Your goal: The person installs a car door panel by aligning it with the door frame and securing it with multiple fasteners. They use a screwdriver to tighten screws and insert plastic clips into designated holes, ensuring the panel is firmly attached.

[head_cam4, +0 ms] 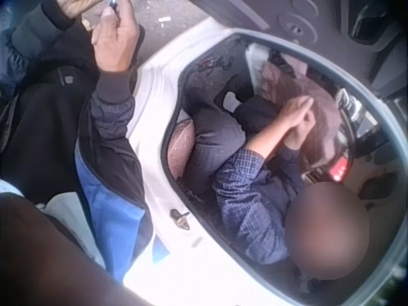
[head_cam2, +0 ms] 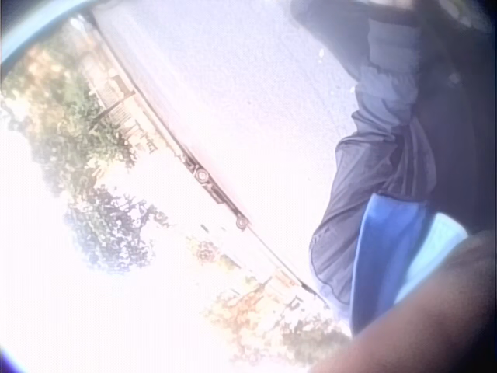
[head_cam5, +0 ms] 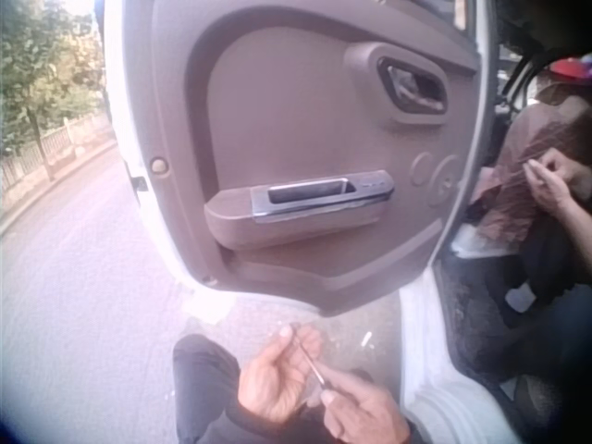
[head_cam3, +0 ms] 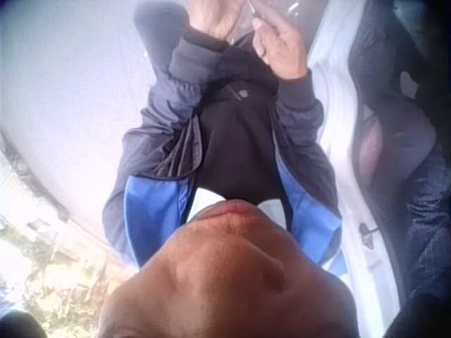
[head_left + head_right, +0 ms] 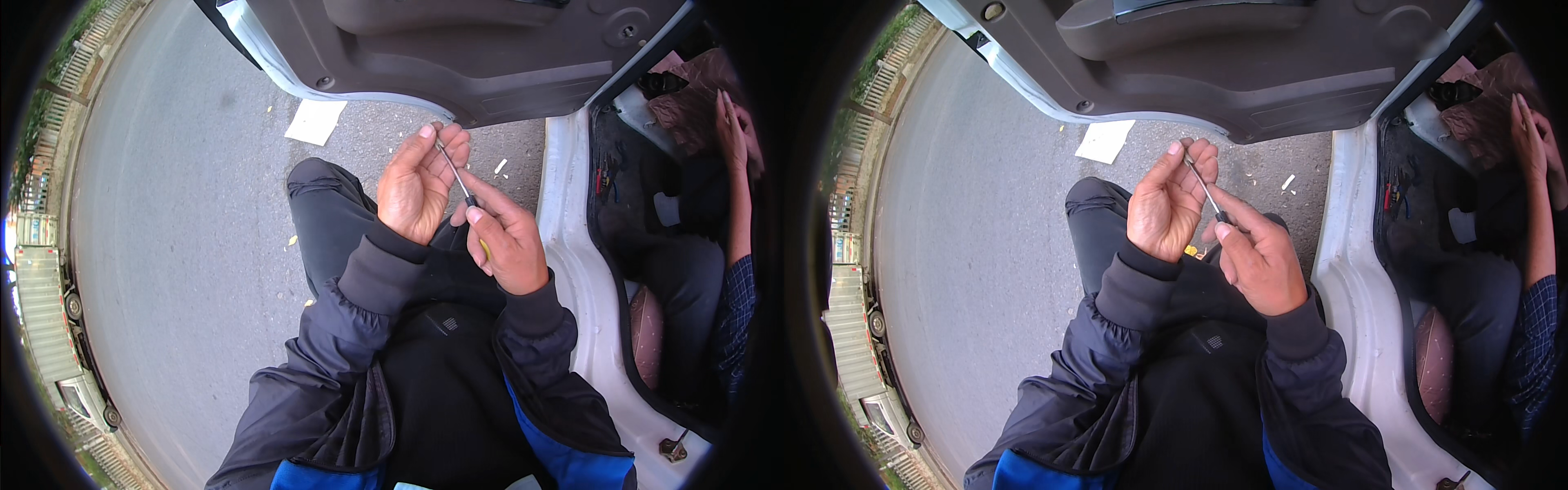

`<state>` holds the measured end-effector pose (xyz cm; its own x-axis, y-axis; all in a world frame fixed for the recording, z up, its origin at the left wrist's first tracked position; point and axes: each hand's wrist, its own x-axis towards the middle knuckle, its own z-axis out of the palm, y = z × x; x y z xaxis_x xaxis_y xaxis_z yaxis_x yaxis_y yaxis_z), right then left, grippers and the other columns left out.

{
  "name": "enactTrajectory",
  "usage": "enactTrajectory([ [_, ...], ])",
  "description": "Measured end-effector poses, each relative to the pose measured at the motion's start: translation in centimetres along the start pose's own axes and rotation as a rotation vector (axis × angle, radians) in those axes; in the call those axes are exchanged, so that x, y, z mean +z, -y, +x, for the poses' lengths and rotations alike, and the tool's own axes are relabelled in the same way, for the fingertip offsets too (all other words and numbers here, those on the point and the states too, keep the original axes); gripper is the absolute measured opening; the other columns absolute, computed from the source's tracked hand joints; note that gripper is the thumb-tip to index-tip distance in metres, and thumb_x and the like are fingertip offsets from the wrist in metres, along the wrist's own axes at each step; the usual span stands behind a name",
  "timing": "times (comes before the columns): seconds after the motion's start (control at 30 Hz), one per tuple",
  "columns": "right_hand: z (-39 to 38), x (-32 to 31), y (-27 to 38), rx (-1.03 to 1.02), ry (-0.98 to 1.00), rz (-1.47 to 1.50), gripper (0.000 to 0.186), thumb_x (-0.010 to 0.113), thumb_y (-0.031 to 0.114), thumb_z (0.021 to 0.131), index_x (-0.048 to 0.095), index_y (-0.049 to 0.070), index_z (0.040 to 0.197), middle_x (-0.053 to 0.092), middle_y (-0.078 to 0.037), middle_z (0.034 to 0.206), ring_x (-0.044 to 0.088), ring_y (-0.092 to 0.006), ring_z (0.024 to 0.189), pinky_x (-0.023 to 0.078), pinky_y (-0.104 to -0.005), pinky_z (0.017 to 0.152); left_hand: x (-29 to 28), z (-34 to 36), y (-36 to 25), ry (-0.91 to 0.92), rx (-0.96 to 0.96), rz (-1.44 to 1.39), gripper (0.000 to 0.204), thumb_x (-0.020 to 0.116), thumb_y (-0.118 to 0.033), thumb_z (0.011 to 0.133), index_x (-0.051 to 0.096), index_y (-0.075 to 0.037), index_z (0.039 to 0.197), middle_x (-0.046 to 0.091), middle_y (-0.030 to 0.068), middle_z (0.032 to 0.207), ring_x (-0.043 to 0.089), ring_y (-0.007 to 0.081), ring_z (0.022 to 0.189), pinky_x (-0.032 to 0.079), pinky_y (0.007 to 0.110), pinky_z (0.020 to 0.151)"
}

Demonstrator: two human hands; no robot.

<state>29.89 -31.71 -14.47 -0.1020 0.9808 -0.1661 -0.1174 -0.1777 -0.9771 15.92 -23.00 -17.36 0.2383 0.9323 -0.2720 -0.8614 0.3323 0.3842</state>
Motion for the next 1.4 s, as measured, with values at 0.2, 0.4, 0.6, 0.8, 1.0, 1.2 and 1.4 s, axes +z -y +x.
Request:
enactTrajectory([
  [0.2,0.0,-0.1,-0.1,-0.003,0.002,0.005,0.048,0.049,0.009,0.103,0.051,0.001,0.151,0.067,-0.006,0.094,0.049,-0.0039,0.057,0.042,-0.0209,0.052,0.0,-0.1,0.0,0.009,0.003,0.003,0.025,0.06,-0.013,0.105,0.057,0.006,0.12,0.067,0.0203,0.117,0.068,0.0295,0.113,0.058,0.04,0.101],
  [0.4,0.0,0.0,-0.4,-0.031,0.013,0.002,0.048,0.052,0.014,0.106,0.048,-0.004,0.151,0.064,-0.01,0.097,0.048,-0.0043,0.055,0.037,-0.0187,0.046,-0.3,-0.1,0.0,0.021,-0.003,-0.002,0.026,0.06,-0.012,0.105,0.056,0.007,0.122,0.068,0.0203,0.117,0.068,0.0293,0.113,0.058,0.04,0.102],
  [0.6,-0.1,0.0,-0.4,-0.014,0.009,0.024,0.048,0.05,0.009,0.104,0.049,-0.001,0.15,0.066,-0.007,0.095,0.049,-0.0039,0.056,0.041,-0.0202,0.05,-0.1,-0.2,0.0,0.019,0.002,0.003,0.026,0.059,-0.012,0.105,0.056,0.007,0.123,0.068,0.0203,0.117,0.068,0.0294,0.113,0.058,0.04,0.102],
  [0.8,0.0,0.2,-0.4,0.003,-0.003,0.044,0.047,0.049,0.007,0.103,0.051,-0.001,0.15,0.067,-0.005,0.094,0.049,-0.0036,0.057,0.042,-0.0209,0.053,0.1,-0.3,0.2,-0.02,0.022,0.026,0.025,0.06,-0.013,0.105,0.057,0.006,0.121,0.067,0.0195,0.115,0.068,0.029,0.111,0.057,0.04,0.101],
  [1.0,0.0,0.4,-0.5,-0.013,-0.015,0.036,0.047,0.049,0.007,0.103,0.051,-0.002,0.149,0.067,-0.004,0.091,0.049,-0.0036,0.057,0.041,-0.021,0.053,-0.3,-0.1,0.3,0.002,0.011,0.017,0.023,0.06,-0.014,0.104,0.058,0.005,0.118,0.068,0.0176,0.112,0.068,0.0273,0.11,0.056,0.039,0.1],
  [1.2,0.1,0.5,-0.7,0.003,-0.014,0.055,0.048,0.049,0.007,0.103,0.051,-0.002,0.149,0.066,-0.003,0.089,0.048,-0.0036,0.057,0.041,-0.0213,0.053,-0.7,0.2,0.4,0.014,-0.006,-0.007,0.022,0.062,-0.015,0.104,0.059,0.003,0.116,0.068,0.0155,0.109,0.067,0.0265,0.106,0.055,0.039,0.099],
  [1.4,0.4,0.7,-1.4,-0.037,-0.018,0.081,0.048,0.051,0.012,0.105,0.047,-0.005,0.15,0.062,-0.006,0.095,0.049,-0.0045,0.054,0.037,-0.0192,0.044,-0.7,0.2,0.5,0.012,-0.018,-0.009,0.021,0.062,-0.015,0.103,0.06,0.002,0.115,0.068,0.0146,0.108,0.067,0.0267,0.106,0.055,0.039,0.099],
])
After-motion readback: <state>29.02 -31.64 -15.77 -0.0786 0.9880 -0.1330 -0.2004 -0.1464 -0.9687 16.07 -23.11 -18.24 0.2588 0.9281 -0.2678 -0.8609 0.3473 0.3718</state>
